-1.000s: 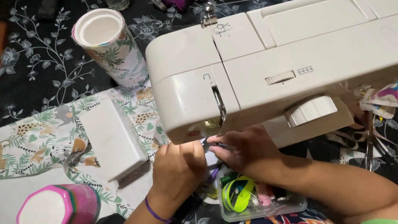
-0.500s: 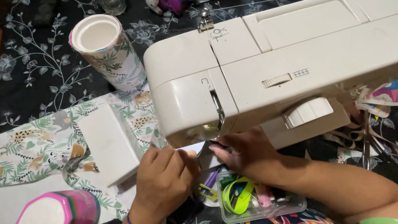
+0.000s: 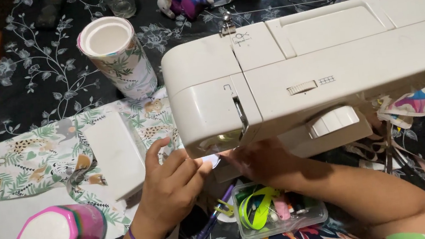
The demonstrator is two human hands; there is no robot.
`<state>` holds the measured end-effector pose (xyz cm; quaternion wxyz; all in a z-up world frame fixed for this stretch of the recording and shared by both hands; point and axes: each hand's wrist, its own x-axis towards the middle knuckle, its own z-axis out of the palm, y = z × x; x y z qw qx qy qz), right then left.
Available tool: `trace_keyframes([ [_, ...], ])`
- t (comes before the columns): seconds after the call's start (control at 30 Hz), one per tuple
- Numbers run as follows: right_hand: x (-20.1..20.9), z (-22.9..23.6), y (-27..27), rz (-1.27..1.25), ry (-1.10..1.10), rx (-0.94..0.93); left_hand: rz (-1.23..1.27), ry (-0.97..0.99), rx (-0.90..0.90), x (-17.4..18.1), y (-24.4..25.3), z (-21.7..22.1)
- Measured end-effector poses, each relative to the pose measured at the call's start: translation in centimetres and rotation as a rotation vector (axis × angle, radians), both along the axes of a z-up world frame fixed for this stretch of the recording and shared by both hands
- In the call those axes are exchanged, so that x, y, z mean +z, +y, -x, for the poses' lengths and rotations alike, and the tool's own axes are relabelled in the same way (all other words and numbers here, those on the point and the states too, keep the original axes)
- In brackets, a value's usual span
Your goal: Sewing fabric pieces together using a machine and trimming the edges with scissors to finish the component.
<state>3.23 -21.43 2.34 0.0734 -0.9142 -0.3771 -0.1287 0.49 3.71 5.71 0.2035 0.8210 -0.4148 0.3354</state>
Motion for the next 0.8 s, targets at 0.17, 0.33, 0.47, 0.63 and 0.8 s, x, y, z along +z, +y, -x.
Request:
trace_keyframes([
  [0.17,-2.4,-0.1,-0.9,0.085,0.123,-0.053,0.058,0.076,0.003,0.3,-0.4,-0.2],
  [0.33,-2.6,-0.1,-0.8,0.065,-0.179,-0.064,0.102,0.119,-0.013,-0.1,-0.5,-0.5],
  [0.47,-3.1,-0.3,-1.3,0.17,0.15,-0.167,0.065,0.178,-0.031,-1.1,0.0,-0.8],
  [0.63,-4.4,-0.5,-1.5,0.224,0.549,-0.262,0.081,0.226,-0.055,-1.8,0.1,-0.9],
  [0.8,-5.4,-0.3,-1.6,0.08,0.37,-0.241,0.187,0.267,0.032,-1.6,-0.2,-0.1],
])
